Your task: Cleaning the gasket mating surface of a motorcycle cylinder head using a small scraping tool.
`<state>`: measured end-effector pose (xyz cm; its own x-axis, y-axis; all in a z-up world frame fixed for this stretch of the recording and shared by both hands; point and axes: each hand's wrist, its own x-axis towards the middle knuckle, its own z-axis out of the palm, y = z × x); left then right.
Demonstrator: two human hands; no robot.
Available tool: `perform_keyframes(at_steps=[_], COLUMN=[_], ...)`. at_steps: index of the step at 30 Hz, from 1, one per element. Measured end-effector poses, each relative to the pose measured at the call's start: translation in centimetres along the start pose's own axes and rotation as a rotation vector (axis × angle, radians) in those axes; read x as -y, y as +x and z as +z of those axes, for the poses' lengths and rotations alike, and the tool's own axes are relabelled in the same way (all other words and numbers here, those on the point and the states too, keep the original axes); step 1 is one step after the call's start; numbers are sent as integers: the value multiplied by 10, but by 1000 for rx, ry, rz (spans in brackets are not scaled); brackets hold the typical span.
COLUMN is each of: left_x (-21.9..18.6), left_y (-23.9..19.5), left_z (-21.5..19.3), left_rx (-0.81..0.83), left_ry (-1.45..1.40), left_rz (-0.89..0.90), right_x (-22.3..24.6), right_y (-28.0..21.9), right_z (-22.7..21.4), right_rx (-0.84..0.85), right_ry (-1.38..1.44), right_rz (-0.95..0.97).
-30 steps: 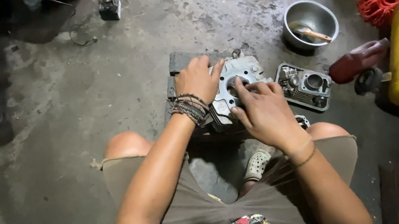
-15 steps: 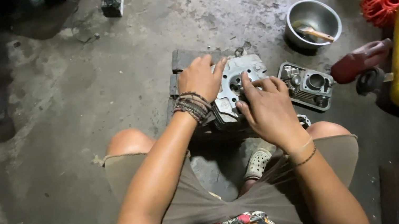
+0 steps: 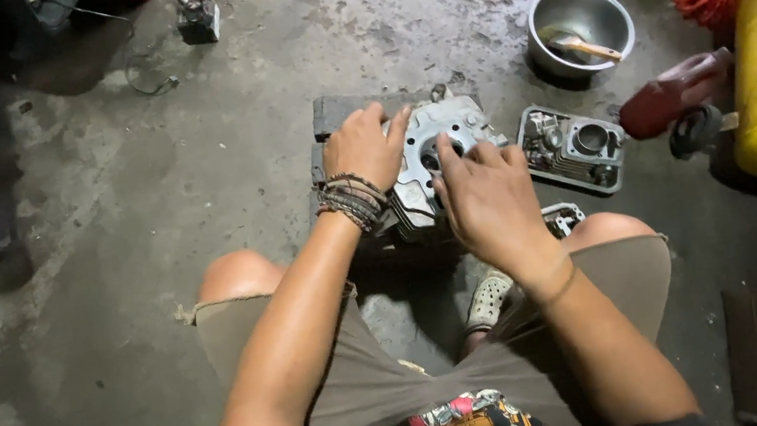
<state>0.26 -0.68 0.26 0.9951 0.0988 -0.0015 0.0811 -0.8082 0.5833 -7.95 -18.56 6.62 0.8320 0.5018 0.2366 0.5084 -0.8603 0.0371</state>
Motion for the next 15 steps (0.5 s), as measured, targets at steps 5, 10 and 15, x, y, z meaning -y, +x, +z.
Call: perform_keyframes(at_steps=[5,10,15], left_x=[1,1,1], left_y=[-2,-5,-1], left_z=[-3,-2,-2], left_rx=[5,-6,3], left_ry=[-10,-24,-38], left_rz=[17,40,38], right_x=[-1,-3,6], right_y=[2,3,6], right_z=[-7,4,-17], right_rx=[38,38,135], right_ry=[36,-10,71], right_rz=[10,22,70])
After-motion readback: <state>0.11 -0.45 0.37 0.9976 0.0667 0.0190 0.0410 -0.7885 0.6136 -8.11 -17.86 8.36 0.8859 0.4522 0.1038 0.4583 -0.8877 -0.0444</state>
